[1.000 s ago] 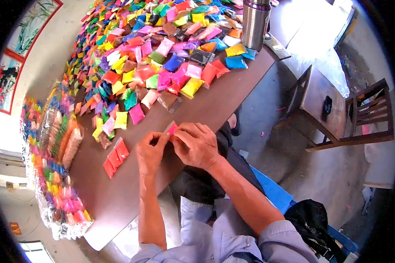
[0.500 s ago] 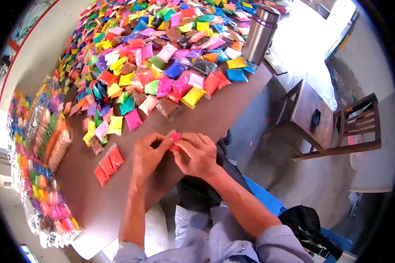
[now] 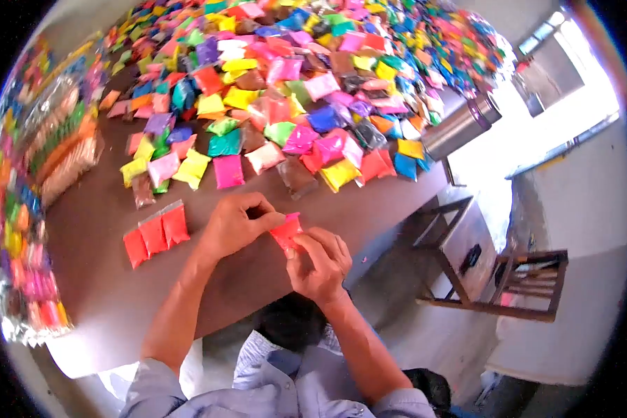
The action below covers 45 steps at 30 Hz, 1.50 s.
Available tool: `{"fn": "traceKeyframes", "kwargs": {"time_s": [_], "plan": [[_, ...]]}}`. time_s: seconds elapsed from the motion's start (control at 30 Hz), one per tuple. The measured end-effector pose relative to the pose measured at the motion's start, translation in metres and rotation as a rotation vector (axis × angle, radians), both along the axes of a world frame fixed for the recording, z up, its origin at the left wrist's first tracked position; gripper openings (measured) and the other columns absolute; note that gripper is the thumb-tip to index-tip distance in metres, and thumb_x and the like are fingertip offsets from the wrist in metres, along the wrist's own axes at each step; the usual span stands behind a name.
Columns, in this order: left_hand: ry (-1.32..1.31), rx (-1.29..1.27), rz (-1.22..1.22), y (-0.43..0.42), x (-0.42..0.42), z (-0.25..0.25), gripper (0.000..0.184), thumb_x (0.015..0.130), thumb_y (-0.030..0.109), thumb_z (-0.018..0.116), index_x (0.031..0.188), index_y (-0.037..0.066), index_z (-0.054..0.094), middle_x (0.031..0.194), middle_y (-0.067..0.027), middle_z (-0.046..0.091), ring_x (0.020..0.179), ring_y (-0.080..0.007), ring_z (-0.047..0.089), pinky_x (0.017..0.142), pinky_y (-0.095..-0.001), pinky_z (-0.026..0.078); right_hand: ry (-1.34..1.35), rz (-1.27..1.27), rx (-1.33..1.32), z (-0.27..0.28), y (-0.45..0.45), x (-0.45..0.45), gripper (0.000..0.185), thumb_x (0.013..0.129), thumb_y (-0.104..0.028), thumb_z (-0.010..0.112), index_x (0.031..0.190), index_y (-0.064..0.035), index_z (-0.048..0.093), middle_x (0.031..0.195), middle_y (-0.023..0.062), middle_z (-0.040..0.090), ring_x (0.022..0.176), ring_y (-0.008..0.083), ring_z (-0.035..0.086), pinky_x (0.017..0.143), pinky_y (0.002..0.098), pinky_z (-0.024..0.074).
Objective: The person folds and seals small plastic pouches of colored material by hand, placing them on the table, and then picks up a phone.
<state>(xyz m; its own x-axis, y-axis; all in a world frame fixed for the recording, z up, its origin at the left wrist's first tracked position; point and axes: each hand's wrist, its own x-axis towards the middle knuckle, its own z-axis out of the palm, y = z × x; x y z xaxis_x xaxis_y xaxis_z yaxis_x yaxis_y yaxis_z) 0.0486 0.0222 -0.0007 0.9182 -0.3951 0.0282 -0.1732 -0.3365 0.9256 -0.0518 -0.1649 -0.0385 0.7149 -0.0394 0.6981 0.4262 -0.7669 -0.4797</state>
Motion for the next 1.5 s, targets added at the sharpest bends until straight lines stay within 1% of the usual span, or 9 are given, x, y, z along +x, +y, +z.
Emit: {"fn": "traceKeyframes", "kwargs": {"time_s": [0.17,0.27,0.47,0.77,0.87,1.03,1.23,1.33,1.5], "plan": [[0.100,-0.028,-0.156,0.004,-0.004,0.000,0.021,0.088,0.024,0.078,0.088,0.003,0.075,0.081,-0.0136,0.074,0.071,-0.0264,0.070,0.068,-0.0388,0.055,0.033,0.018,-0.029,0.007,0.003,-0.002,0.021,0.080,-0.009,0.075,0.099,-0.0013,0.072,0.098,0.0162,0.069,0.087,0.0333,0.067,0.079,0.0401,0.0554],[-0.005,0.056,-0.131,0.004,-0.008,0.000,0.020,0.088,0.021,0.080,0.089,0.002,0.073,0.079,-0.0130,0.073,0.070,-0.0214,0.069,0.066,-0.0368,0.054,0.053,0.005,-0.025,0.008,0.004,-0.003,0.021,0.081,-0.009,0.074,0.100,-0.0005,0.073,0.097,0.0162,0.069,0.087,0.0330,0.066,0.078,0.0400,0.0548],[-0.246,0.216,-0.028,0.006,0.000,-0.019,0.020,0.087,0.022,0.079,0.089,0.002,0.073,0.083,-0.0157,0.074,0.079,-0.0349,0.071,0.070,-0.0434,0.055,0.074,0.013,-0.055,0.005,0.002,-0.004,0.021,0.084,-0.009,0.072,0.104,-0.0002,0.073,0.099,0.0160,0.069,0.086,0.0316,0.066,0.078,0.0400,0.0543],[-0.122,0.005,-0.140,0.016,0.002,-0.004,0.026,0.086,0.026,0.082,0.087,0.002,0.073,0.077,-0.0113,0.072,0.067,-0.0195,0.066,0.066,-0.0358,0.054,0.082,-0.008,-0.045,0.005,0.006,-0.005,0.020,0.086,-0.010,0.073,0.104,-0.0014,0.072,0.095,0.0153,0.068,0.086,0.0314,0.066,0.078,0.0396,0.0539],[-0.052,0.071,-0.184,0.014,0.002,-0.004,0.025,0.086,0.025,0.081,0.086,0.002,0.072,0.079,-0.0138,0.073,0.069,-0.0255,0.069,0.066,-0.0389,0.054,0.092,-0.017,-0.012,0.002,0.005,-0.006,0.020,0.084,-0.015,0.077,0.102,-0.0045,0.074,0.096,0.0135,0.069,0.087,0.0331,0.066,0.078,0.0418,0.0541],[-0.310,0.225,-0.017,0.012,0.001,-0.012,0.022,0.086,0.024,0.079,0.084,0.003,0.071,0.082,-0.0182,0.073,0.076,-0.0381,0.070,0.068,-0.0460,0.055,0.111,-0.028,-0.013,0.001,0.005,-0.006,0.021,0.084,-0.015,0.078,0.101,-0.0043,0.073,0.096,0.0138,0.070,0.088,0.0328,0.066,0.079,0.0420,0.0541],[-0.153,-0.024,-0.084,0.014,0.006,-0.012,0.021,0.085,0.023,0.080,0.086,0.003,0.074,0.081,-0.0150,0.074,0.072,-0.0301,0.072,0.069,-0.0425,0.055,0.137,-0.028,-0.022,0.000,0.002,-0.008,0.022,0.085,-0.015,0.078,0.103,-0.0041,0.073,0.097,0.0138,0.070,0.088,0.0328,0.066,0.079,0.0419,0.0543],[-0.132,0.054,-0.186,0.010,-0.002,-0.005,0.024,0.085,0.026,0.080,0.087,0.003,0.075,0.081,-0.0140,0.075,0.072,-0.0270,0.072,0.069,-0.0416,0.056,0.122,-0.035,-0.033,0.000,0.003,-0.006,0.022,0.086,-0.016,0.077,0.103,-0.0039,0.073,0.096,0.0139,0.070,0.088,0.0330,0.066,0.080,0.0419,0.0544],[-0.179,0.182,-0.152,0.006,0.000,-0.014,0.026,0.085,0.030,0.078,0.088,0.005,0.075,0.084,-0.0170,0.074,0.077,-0.0341,0.072,0.071,-0.0449,0.056,0.133,-0.035,-0.028,0.000,0.003,-0.006,0.020,0.086,-0.015,0.077,0.103,-0.0034,0.072,0.096,0.0141,0.071,0.089,0.0334,0.067,0.080,0.0424,0.0542]]}}
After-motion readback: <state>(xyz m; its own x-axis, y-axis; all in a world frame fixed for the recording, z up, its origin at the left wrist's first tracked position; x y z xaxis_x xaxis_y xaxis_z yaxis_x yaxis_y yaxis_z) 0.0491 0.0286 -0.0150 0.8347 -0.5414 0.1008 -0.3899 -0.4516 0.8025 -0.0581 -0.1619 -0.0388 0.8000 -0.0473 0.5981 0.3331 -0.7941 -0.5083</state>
